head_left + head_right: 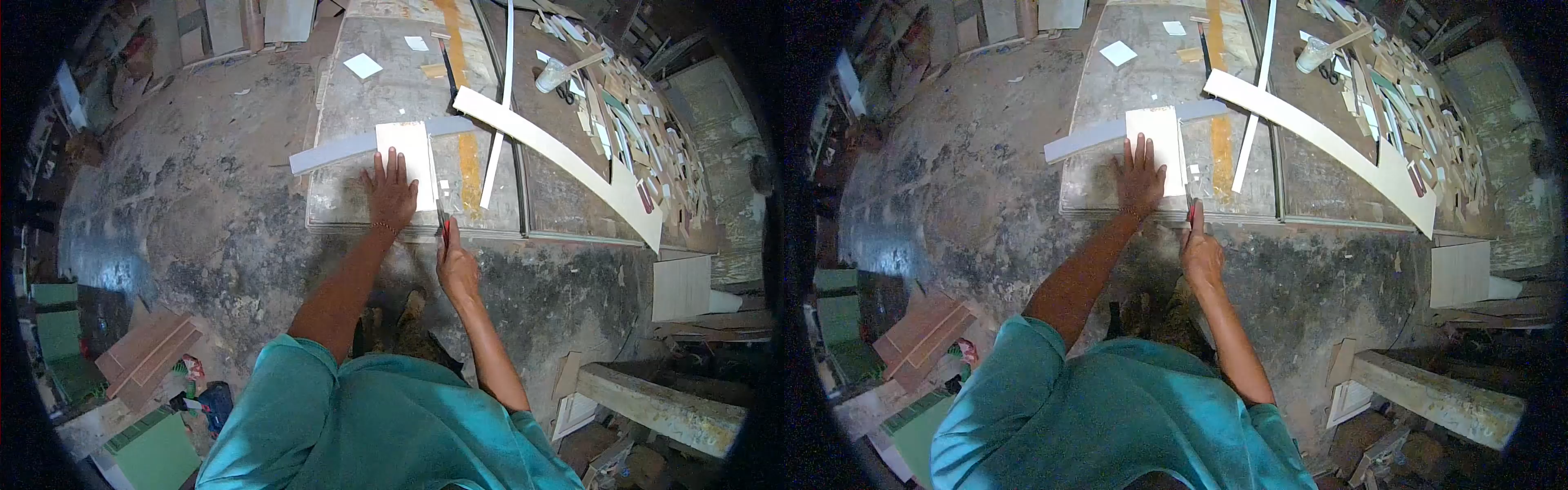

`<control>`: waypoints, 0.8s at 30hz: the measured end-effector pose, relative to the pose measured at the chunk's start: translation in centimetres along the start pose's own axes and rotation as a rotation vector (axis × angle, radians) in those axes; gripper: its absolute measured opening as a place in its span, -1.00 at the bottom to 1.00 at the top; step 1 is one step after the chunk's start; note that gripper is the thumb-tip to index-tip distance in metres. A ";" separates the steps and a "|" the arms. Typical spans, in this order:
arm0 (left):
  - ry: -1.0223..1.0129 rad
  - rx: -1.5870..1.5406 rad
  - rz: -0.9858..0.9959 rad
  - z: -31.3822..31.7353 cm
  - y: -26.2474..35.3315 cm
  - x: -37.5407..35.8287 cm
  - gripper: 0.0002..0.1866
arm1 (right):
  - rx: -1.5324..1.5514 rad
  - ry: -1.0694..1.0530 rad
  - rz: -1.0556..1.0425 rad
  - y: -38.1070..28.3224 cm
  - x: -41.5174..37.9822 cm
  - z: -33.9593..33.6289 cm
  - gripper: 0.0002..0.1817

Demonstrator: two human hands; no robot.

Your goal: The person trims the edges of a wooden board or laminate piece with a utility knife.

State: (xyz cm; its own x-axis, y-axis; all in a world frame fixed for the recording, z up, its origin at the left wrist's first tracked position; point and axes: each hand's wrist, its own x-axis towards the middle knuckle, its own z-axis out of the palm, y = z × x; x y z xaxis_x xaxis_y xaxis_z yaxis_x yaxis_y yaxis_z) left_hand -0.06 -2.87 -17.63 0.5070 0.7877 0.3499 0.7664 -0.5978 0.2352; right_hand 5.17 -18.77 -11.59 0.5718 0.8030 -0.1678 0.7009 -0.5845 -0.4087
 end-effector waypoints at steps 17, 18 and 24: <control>-0.003 0.001 0.002 0.1 0.0 -0.1 -0.40 | -0.084 -0.012 -0.026 -0.3 0.3 0.7 -0.33; 0.013 -0.012 0.006 0.1 0.0 0.0 -0.40 | -0.084 -0.005 -0.033 -0.5 0.3 0.7 -0.33; -0.286 0.142 0.050 -2.3 1.1 2.7 -0.43 | -0.236 -0.099 0.040 -2.2 1.1 0.0 -0.29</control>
State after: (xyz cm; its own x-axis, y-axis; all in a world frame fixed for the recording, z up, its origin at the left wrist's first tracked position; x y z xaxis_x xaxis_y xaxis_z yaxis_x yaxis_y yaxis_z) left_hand 1.21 -1.78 -14.33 0.6205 0.7797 0.0843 0.7748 -0.6261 0.0881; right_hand 4.25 -16.56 -10.88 0.5647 0.7793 -0.2717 0.7652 -0.6177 -0.1816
